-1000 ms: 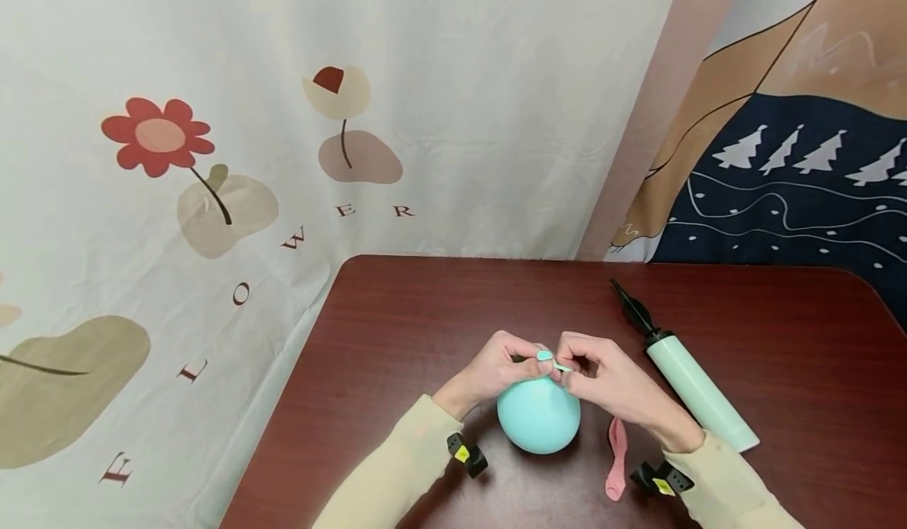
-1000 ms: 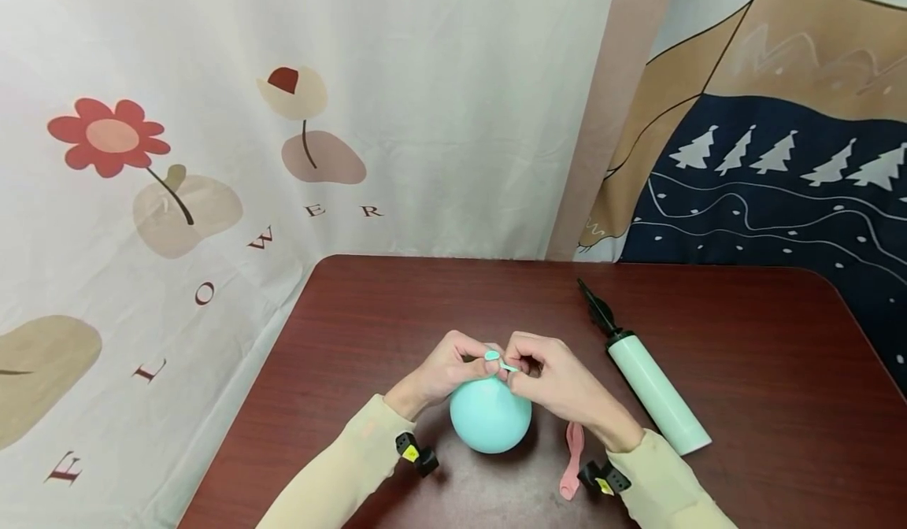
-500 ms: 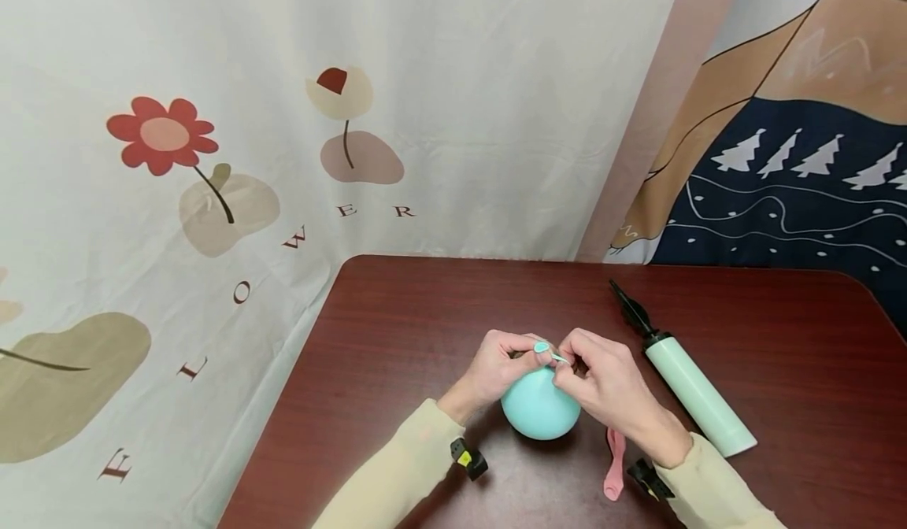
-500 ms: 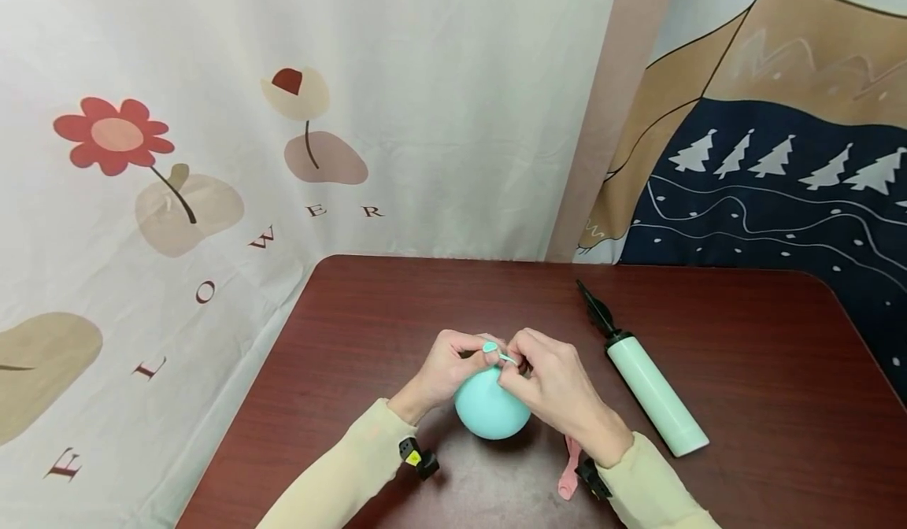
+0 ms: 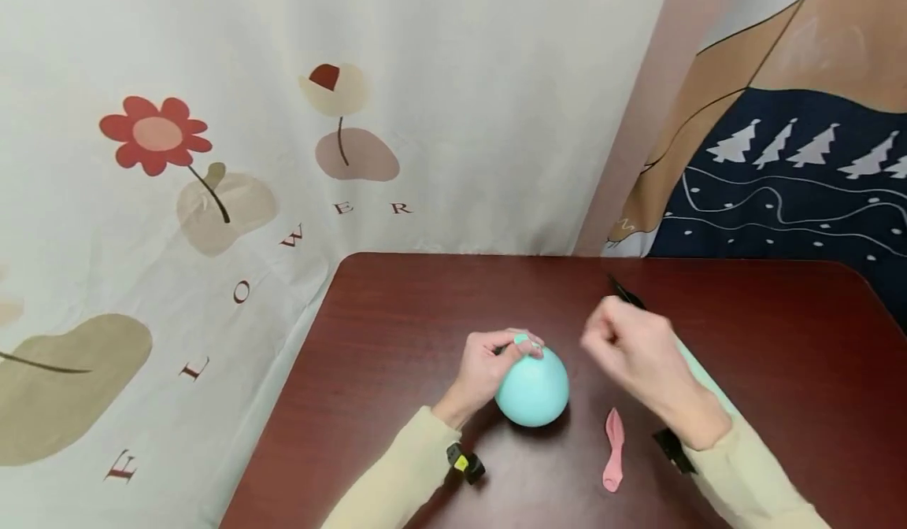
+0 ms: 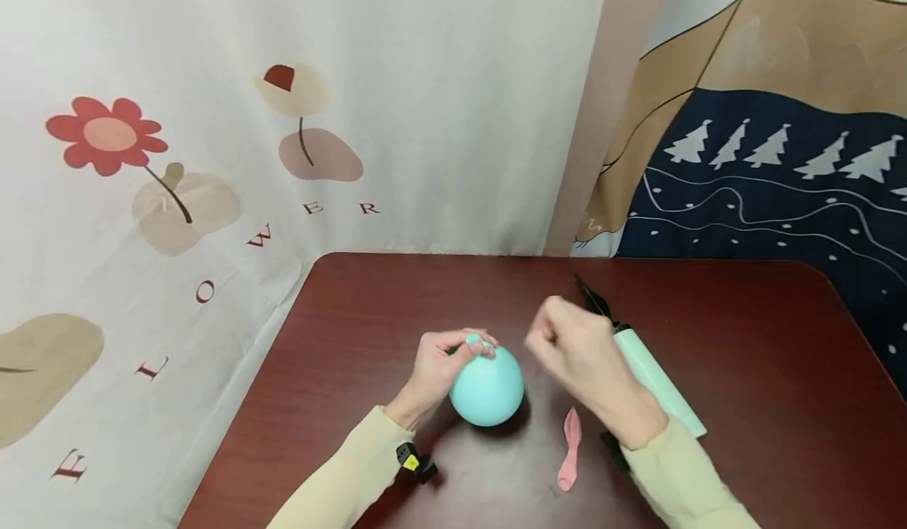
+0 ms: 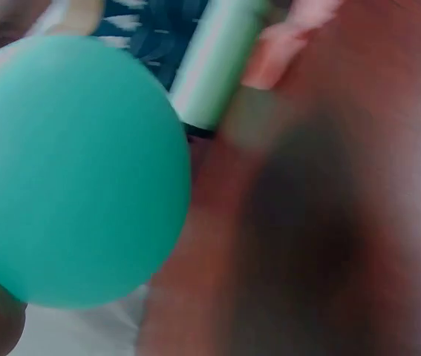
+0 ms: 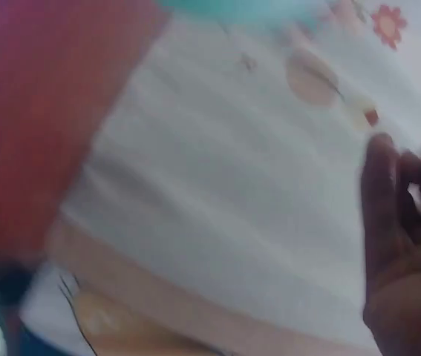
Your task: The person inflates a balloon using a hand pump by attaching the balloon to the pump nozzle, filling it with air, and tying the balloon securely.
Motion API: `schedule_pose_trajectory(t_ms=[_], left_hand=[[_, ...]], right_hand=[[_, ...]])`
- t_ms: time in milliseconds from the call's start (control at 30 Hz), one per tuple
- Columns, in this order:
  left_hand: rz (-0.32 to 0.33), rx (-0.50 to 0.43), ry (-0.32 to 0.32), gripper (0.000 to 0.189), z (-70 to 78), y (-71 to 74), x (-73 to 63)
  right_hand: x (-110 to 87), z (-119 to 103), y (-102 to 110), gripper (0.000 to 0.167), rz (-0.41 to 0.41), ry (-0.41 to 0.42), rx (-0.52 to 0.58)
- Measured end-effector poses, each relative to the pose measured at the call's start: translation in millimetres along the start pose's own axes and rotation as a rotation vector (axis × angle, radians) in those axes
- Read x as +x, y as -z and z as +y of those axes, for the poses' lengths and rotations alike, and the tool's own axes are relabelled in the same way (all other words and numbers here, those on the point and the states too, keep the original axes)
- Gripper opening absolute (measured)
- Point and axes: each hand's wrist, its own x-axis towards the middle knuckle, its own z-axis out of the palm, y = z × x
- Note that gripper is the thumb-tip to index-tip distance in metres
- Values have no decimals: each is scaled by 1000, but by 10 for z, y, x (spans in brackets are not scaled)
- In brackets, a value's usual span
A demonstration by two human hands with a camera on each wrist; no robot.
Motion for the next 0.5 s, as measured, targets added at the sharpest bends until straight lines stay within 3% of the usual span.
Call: schedule_pose_trajectory(t_ms=[100, 167, 233, 367, 500], left_hand=[[-26, -82, 5, 20, 49, 16, 90], [-53, -101, 3, 26, 74, 10, 134], [-86, -98, 11, 31, 84, 22, 149], [-157, -100, 52, 32, 102, 27, 168], [-191, -99, 78, 23, 112, 36, 187]], right_hand=[[17, -9, -26, 20, -266, -81, 100], [-10, 6, -45, 29, -339, -133, 165], [-19, 19, -79, 32, -338, -124, 205], [-4, 45, -112, 30, -285, -24, 215], [45, 39, -124, 31, -277, 86, 155]])
